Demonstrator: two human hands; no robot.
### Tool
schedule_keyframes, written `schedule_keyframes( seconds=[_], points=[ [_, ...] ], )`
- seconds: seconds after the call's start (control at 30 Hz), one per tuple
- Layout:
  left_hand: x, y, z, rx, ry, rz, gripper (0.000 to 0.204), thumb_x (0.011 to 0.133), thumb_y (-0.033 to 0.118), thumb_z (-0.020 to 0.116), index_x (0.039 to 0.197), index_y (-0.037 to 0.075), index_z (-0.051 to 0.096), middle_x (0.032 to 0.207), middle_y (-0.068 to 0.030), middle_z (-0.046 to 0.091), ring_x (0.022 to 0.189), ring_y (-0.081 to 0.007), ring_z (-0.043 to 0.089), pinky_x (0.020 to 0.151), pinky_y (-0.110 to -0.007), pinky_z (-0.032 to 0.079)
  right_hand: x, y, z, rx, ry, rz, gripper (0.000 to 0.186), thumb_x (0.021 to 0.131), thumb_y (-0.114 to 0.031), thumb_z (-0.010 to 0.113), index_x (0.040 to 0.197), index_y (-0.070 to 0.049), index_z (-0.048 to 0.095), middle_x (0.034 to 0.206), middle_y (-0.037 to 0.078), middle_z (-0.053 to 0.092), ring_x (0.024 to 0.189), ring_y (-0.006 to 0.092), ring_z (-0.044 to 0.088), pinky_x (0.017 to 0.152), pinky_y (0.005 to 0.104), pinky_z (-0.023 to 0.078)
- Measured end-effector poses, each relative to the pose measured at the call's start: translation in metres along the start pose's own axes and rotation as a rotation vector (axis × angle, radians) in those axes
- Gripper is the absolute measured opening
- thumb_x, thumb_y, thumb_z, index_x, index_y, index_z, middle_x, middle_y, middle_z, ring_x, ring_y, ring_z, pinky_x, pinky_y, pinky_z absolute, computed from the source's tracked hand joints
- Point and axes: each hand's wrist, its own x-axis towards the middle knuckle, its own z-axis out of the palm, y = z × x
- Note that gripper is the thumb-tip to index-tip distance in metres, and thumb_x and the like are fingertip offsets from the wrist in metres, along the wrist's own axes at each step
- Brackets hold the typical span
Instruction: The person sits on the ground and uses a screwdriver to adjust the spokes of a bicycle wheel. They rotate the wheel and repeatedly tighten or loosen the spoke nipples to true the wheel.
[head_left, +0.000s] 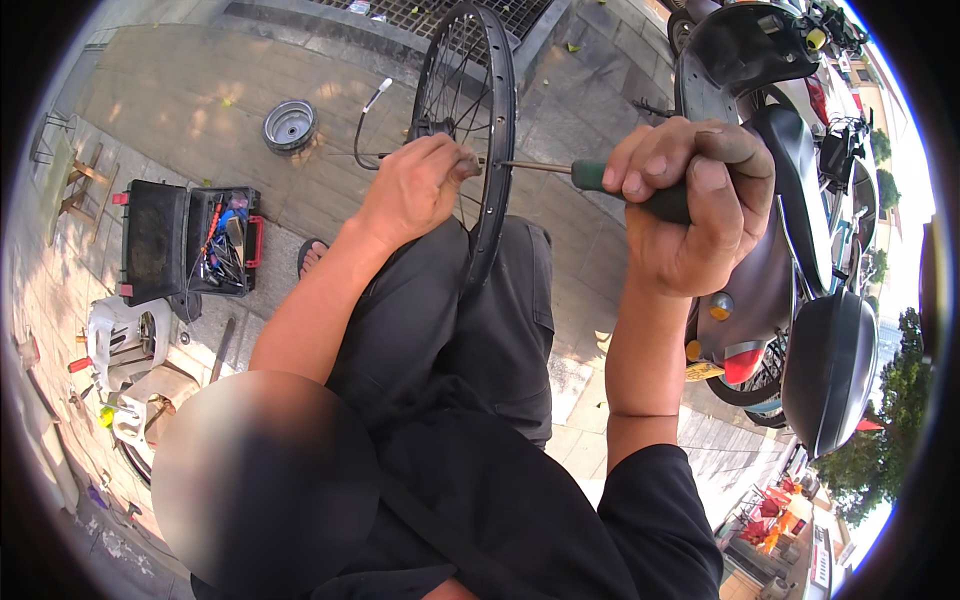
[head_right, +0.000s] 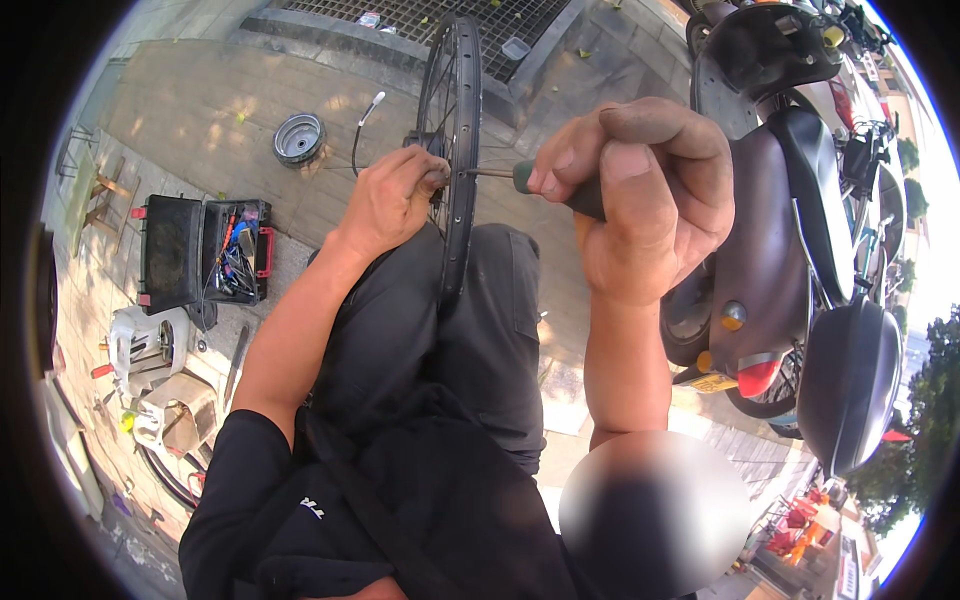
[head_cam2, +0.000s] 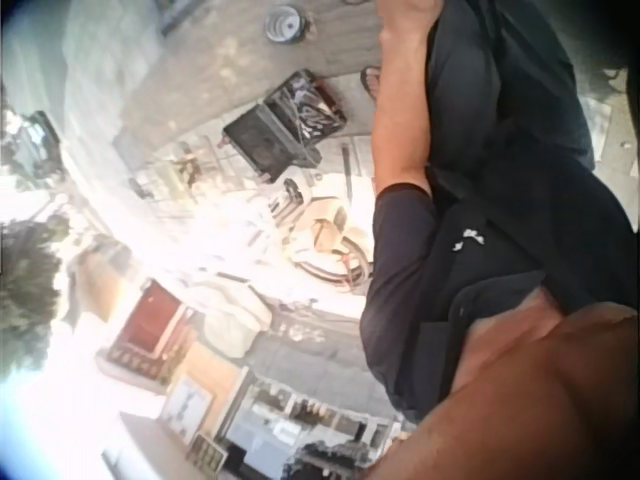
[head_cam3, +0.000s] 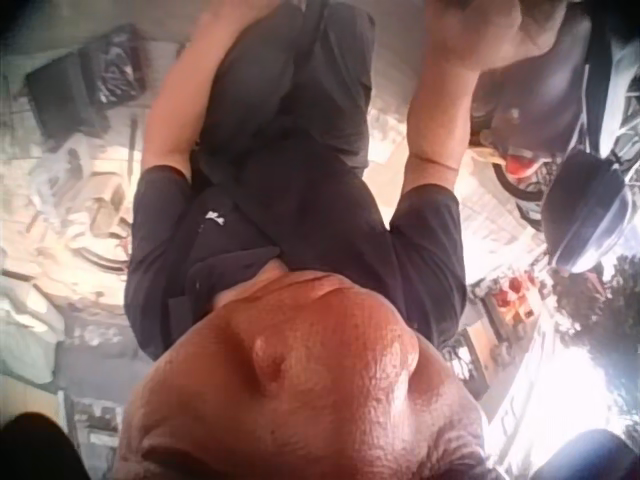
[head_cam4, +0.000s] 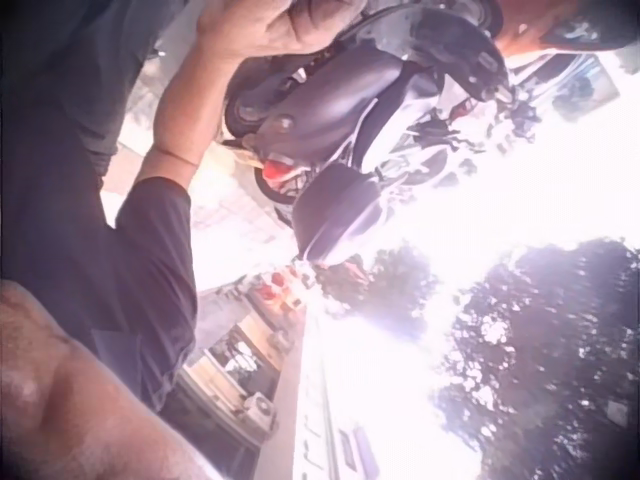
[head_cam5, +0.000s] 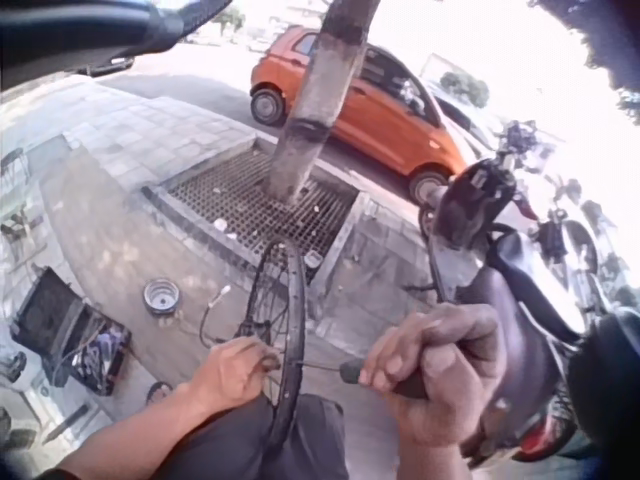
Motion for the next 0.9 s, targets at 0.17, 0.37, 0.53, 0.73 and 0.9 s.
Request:
schedule_keyframes(
  seconds=[0.17, 0.37, 0.53, 0.73, 0.9],
  points=[
    [0.003, 0.002, 0.001, 0.001, -0.015, 0.002, 0.009, 0.088, -0.001, 0.066, 0.096, 0.002, 0.070, 0.088, -0.0113, 0.066, 0.083, -0.0359, 0.068, 0.070, -0.044, 0.056, -0.002, -0.006, 0.004, -0.789, -0.099, -0.343, 0.031, 0.087, 0.005, 0.077, 0.116, 0.006, 0.065, 0.087, 0.014, 0.073, 0.070, 0.0182, 0.069, 0.064, 0.0291, 0.057],
    [0.003, 0.003, 0.001, 0.030, -0.015, -0.005, 0.009, 0.088, -0.002, 0.066, 0.095, 0.001, 0.070, 0.087, -0.0114, 0.066, 0.082, -0.0360, 0.067, 0.070, -0.044, 0.055, 0.002, -0.036, -0.007, -1.025, -0.322, -0.111, 0.035, 0.083, -0.003, 0.090, 0.110, 0.003, 0.068, 0.092, 0.011, 0.073, 0.074, 0.0135, 0.068, 0.065, 0.0265, 0.055],
    [0.005, 0.006, -0.001, 0.022, -0.018, -0.013, 0.008, 0.089, -0.002, 0.066, 0.094, 0.002, 0.070, 0.088, -0.0113, 0.067, 0.083, -0.0359, 0.068, 0.070, -0.044, 0.056, -0.004, -0.048, -0.015, -0.998, -0.310, 0.129, 0.030, 0.081, -0.005, 0.092, 0.098, 0.002, 0.068, 0.096, 0.012, 0.072, 0.080, 0.0148, 0.067, 0.070, 0.0262, 0.053],
    [0.007, 0.008, -0.001, 0.045, -0.004, -0.006, 0.006, 0.090, -0.001, 0.065, 0.094, 0.002, 0.070, 0.089, -0.0115, 0.068, 0.082, -0.0358, 0.068, 0.070, -0.044, 0.056, 0.000, -0.053, -0.030, -0.945, -0.236, 0.001, 0.034, 0.082, -0.003, 0.089, 0.105, 0.000, 0.065, 0.104, 0.015, 0.069, 0.089, 0.0144, 0.064, 0.079, 0.0261, 0.052],
    [0.006, 0.003, 0.001, 0.037, -0.034, -0.014, 0.006, 0.090, -0.001, 0.065, 0.094, 0.002, 0.069, 0.088, -0.0119, 0.068, 0.081, -0.0359, 0.068, 0.070, -0.044, 0.056, -0.004, -0.047, -0.028, -0.950, -0.239, 0.069, 0.031, 0.082, 0.000, 0.086, 0.103, 0.001, 0.064, 0.103, 0.015, 0.068, 0.084, 0.0120, 0.061, 0.074, 0.0251, 0.051]
  ],
)
